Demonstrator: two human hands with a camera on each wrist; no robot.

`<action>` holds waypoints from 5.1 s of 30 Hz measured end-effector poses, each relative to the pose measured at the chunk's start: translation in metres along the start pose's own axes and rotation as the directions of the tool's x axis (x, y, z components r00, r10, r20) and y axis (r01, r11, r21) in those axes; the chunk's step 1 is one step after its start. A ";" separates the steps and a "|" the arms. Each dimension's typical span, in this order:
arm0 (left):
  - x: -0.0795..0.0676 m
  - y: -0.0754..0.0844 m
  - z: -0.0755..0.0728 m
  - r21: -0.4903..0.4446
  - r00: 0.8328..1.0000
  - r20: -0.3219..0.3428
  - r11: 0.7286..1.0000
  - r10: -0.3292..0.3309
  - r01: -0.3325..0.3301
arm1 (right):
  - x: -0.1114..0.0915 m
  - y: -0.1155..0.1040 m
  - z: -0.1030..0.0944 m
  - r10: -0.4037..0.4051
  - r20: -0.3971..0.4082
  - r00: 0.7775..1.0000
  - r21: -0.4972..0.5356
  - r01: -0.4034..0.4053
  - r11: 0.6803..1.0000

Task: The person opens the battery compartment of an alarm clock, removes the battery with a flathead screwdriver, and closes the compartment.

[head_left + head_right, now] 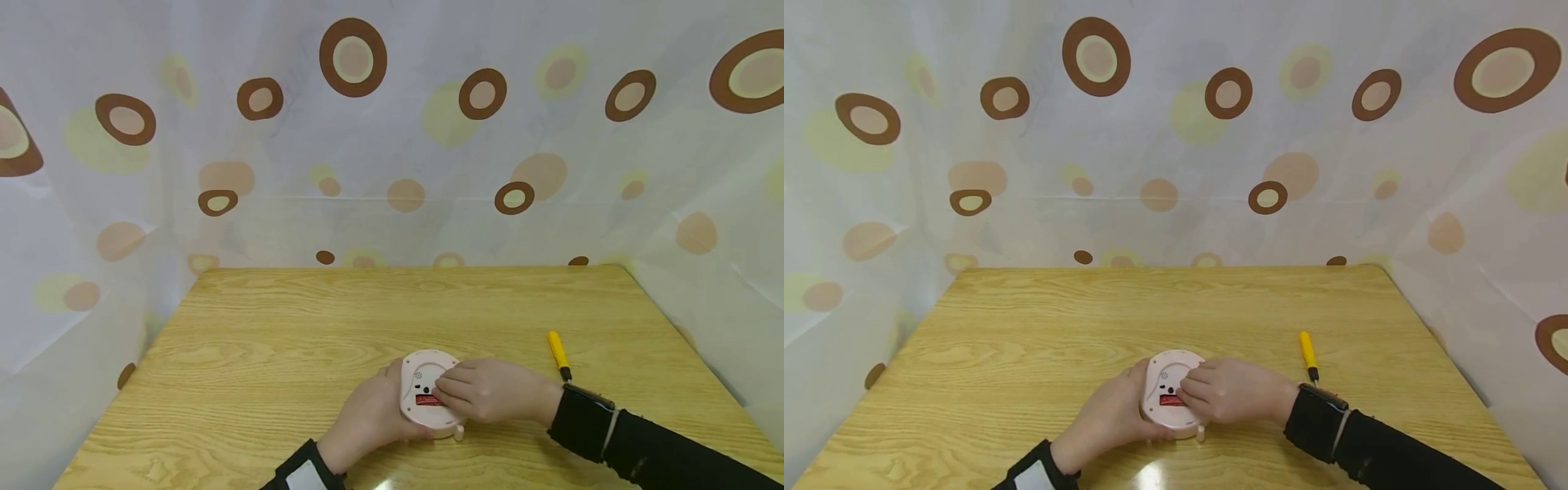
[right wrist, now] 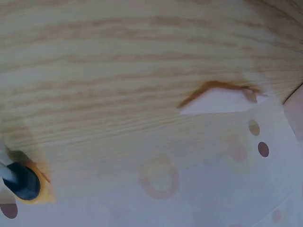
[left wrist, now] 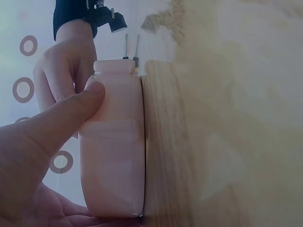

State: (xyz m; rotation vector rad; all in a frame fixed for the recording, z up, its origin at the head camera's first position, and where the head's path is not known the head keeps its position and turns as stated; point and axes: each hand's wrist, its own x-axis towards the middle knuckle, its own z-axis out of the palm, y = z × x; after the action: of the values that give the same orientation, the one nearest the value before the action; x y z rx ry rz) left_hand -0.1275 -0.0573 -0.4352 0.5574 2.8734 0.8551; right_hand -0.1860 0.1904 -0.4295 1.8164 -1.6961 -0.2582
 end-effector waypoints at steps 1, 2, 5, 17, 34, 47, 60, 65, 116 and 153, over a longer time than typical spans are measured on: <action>0.000 0.000 0.000 0.001 1.000 0.000 1.000 -0.001 0.001 | 0.000 0.000 0.000 0.000 -0.002 1.000 0.000 0.000 1.000; 0.000 0.000 0.000 0.001 1.000 -0.001 1.000 -0.002 0.002 | 0.000 0.000 0.000 0.002 -0.003 1.000 0.002 -0.002 1.000; 0.000 -0.001 0.001 0.007 1.000 -0.002 1.000 0.001 -0.001 | -0.002 0.000 0.001 0.009 0.001 1.000 0.004 -0.009 1.000; 0.000 -0.001 0.001 0.007 1.000 -0.003 1.000 0.002 -0.002 | 0.006 -0.008 0.000 0.088 -0.056 0.995 0.098 -0.082 0.992; -0.001 -0.001 0.000 -0.031 1.000 0.000 0.999 0.013 -0.013 | 0.009 -0.016 0.000 0.188 -0.052 0.981 0.187 -0.175 0.967; -0.001 -0.001 0.000 -0.023 1.000 0.000 1.000 0.020 -0.020 | 0.024 -0.015 -0.008 0.191 0.034 0.981 0.085 -0.193 0.977; 0.000 -0.003 0.000 -0.016 0.999 -0.011 0.999 0.030 -0.030 | 0.044 -0.017 -0.023 0.229 0.246 0.942 -0.037 -0.227 0.973; 0.000 -0.003 0.000 -0.022 0.999 -0.014 0.999 0.029 -0.030 | 0.055 -0.019 -0.027 0.237 0.373 0.897 -0.082 -0.223 0.971; -0.001 -0.002 0.002 -0.048 1.000 -0.012 0.999 0.007 -0.007 | 0.040 -0.007 -0.055 0.325 0.421 0.847 -0.078 -0.323 0.943; 0.000 -0.002 0.003 -0.048 1.000 -0.006 0.999 -0.002 0.002 | -0.045 0.013 -0.049 0.560 0.565 0.605 -0.145 -0.596 0.790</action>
State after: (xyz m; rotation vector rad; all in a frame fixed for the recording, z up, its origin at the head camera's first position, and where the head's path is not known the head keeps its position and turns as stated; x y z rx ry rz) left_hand -0.1277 -0.0575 -0.4391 0.5479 2.8495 0.9242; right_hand -0.1773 0.2484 -0.3962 1.1515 -2.6595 -0.5249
